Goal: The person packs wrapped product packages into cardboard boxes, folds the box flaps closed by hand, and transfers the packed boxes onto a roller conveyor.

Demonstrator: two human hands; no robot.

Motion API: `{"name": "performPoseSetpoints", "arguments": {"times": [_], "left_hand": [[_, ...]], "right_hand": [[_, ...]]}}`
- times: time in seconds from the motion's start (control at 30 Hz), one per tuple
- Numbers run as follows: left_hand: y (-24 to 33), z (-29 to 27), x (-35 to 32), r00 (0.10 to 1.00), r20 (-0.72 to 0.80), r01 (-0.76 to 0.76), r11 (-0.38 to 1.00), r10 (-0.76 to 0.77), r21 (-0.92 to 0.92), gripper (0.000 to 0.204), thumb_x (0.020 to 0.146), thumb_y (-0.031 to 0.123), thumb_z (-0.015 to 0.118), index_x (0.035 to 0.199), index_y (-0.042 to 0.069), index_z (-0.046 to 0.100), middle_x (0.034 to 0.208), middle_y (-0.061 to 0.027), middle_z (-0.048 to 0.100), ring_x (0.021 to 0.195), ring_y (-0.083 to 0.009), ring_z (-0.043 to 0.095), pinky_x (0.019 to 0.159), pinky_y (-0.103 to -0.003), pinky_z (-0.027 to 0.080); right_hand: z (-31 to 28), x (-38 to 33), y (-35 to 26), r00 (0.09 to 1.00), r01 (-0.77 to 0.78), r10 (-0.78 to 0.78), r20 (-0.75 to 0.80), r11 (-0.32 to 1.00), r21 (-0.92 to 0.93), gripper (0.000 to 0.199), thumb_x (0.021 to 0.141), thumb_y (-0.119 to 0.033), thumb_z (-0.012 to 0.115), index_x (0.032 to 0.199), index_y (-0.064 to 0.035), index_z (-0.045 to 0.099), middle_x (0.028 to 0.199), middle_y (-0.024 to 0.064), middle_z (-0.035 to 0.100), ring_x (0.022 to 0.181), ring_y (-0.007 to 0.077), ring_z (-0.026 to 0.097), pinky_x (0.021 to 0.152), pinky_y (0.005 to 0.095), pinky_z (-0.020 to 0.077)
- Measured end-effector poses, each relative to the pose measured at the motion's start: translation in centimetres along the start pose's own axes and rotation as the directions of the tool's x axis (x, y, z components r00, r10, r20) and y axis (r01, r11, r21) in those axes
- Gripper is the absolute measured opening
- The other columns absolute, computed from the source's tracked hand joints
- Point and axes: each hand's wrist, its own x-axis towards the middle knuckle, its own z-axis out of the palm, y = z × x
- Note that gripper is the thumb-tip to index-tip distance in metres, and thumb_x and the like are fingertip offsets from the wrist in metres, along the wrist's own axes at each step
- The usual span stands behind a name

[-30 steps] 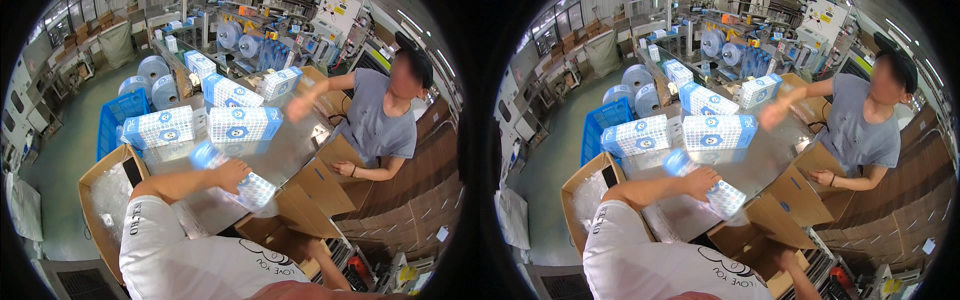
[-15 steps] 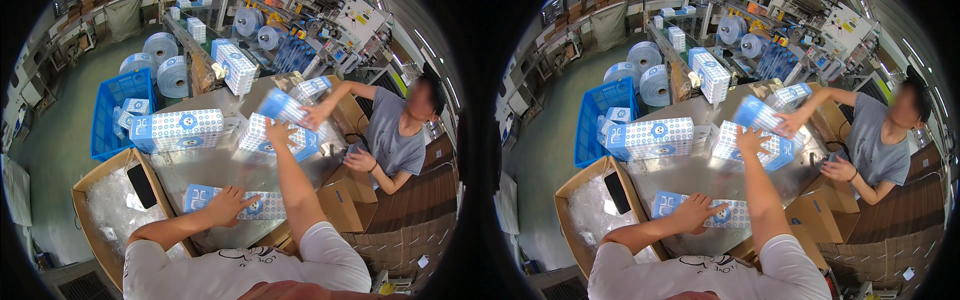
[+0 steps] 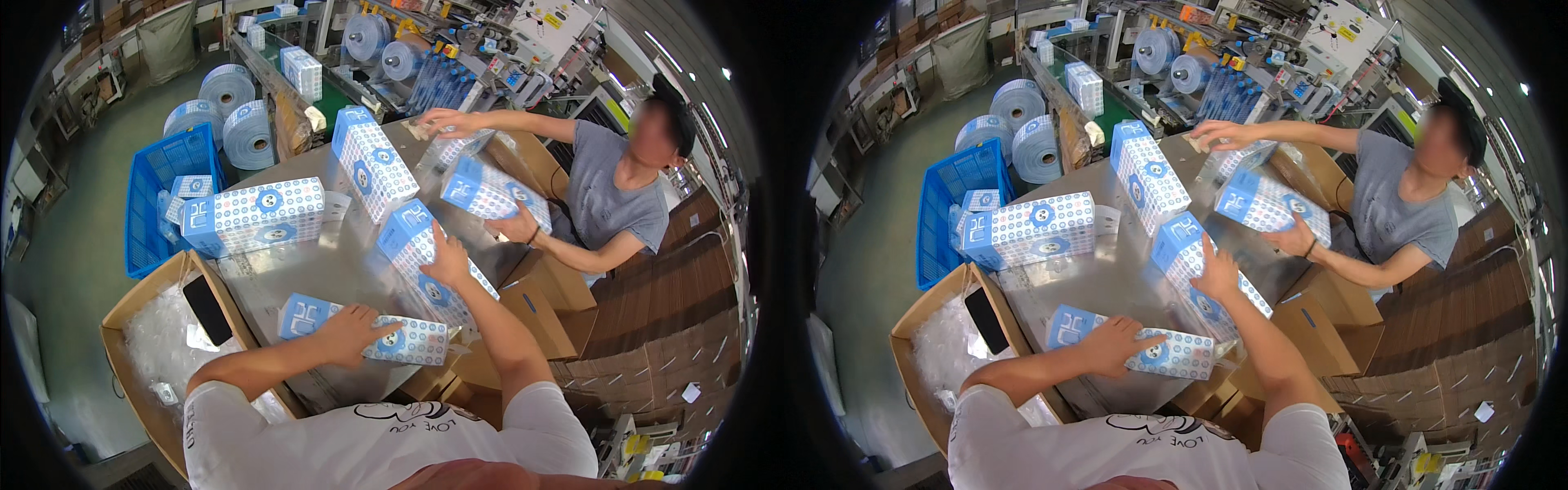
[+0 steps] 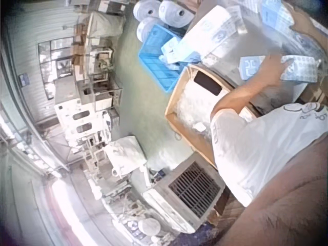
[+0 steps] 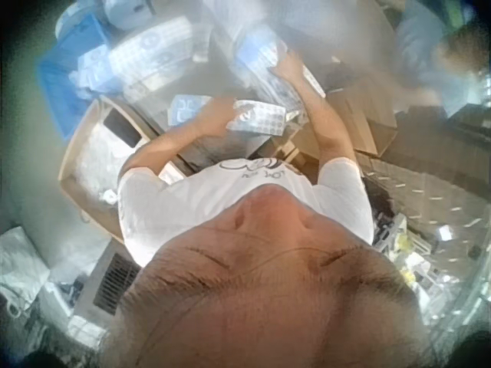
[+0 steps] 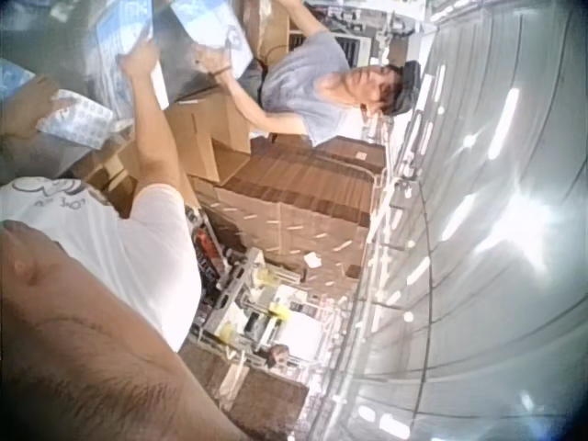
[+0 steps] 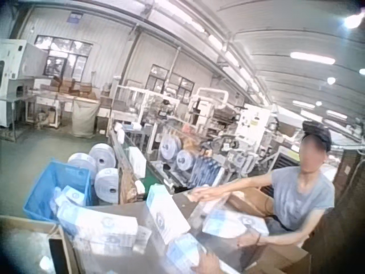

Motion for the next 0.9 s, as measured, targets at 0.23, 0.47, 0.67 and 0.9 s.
{"name": "performPoseSetpoints", "arguments": {"times": [0.23, 0.47, 0.67, 0.9], "left_hand": [[8.5, -4.1, 4.6, 0.930, -0.315, -0.246, 0.959, 0.192, -0.140, 0.093, 0.061, 0.013, 0.073, 0.146, 0.021, 0.037, 0.116, -0.0177, 0.052, 0.106, -0.0365, 0.050, 0.093, -0.047, 0.038], [24.1, 2.1, 15.9, 0.768, -0.234, -0.640, 0.704, 0.596, -0.306, 0.094, 0.064, 0.012, 0.074, 0.148, 0.021, 0.033, 0.119, -0.0217, 0.048, 0.110, -0.0381, 0.049, 0.093, -0.049, 0.042], [24.3, 23.2, 17.5, 0.568, 0.557, -0.697, 0.714, 0.606, -0.066, 0.081, 0.079, 0.034, 0.062, 0.150, 0.019, 0.028, 0.122, -0.0338, 0.050, 0.115, -0.0453, 0.050, 0.092, -0.049, 0.043], [16.5, 30.8, 16.5, 0.439, 0.695, -0.414, 0.814, 0.570, -0.406, 0.065, 0.082, 0.035, 0.062, 0.141, 0.015, 0.044, 0.115, -0.0277, 0.058, 0.106, -0.0366, 0.058, 0.086, -0.044, 0.046]], "right_hand": [[-13.4, -7.7, 4.4, 0.954, 0.297, -0.291, -0.078, 0.863, 0.410, 0.114, 0.061, -0.011, 0.083, 0.151, -0.0027, 0.013, 0.150, 0.0243, 0.029, 0.139, 0.0343, 0.032, 0.112, 0.0389, 0.0295], [-20.1, -25.4, 10.8, 0.979, 0.198, -0.199, -0.046, 0.866, 0.460, 0.113, 0.062, -0.012, 0.082, 0.151, -0.0016, 0.014, 0.138, 0.0223, 0.038, 0.127, 0.0364, 0.039, 0.106, 0.0399, 0.0318], [2.2, -38.5, 16.7, 0.998, -0.026, 0.000, 0.065, 0.911, 0.412, 0.108, 0.054, -0.008, 0.079, 0.148, -0.0060, 0.027, 0.106, 0.0198, 0.052, 0.096, 0.0393, 0.050, 0.088, 0.0449, 0.0404], [20.6, -36.7, 13.2, 0.954, -0.225, 0.145, 0.262, 0.924, 0.309, 0.098, 0.064, -0.012, 0.077, 0.148, -0.0162, 0.028, 0.131, 0.0253, 0.044, 0.120, 0.0440, 0.041, 0.100, 0.0484, 0.0371]]}}
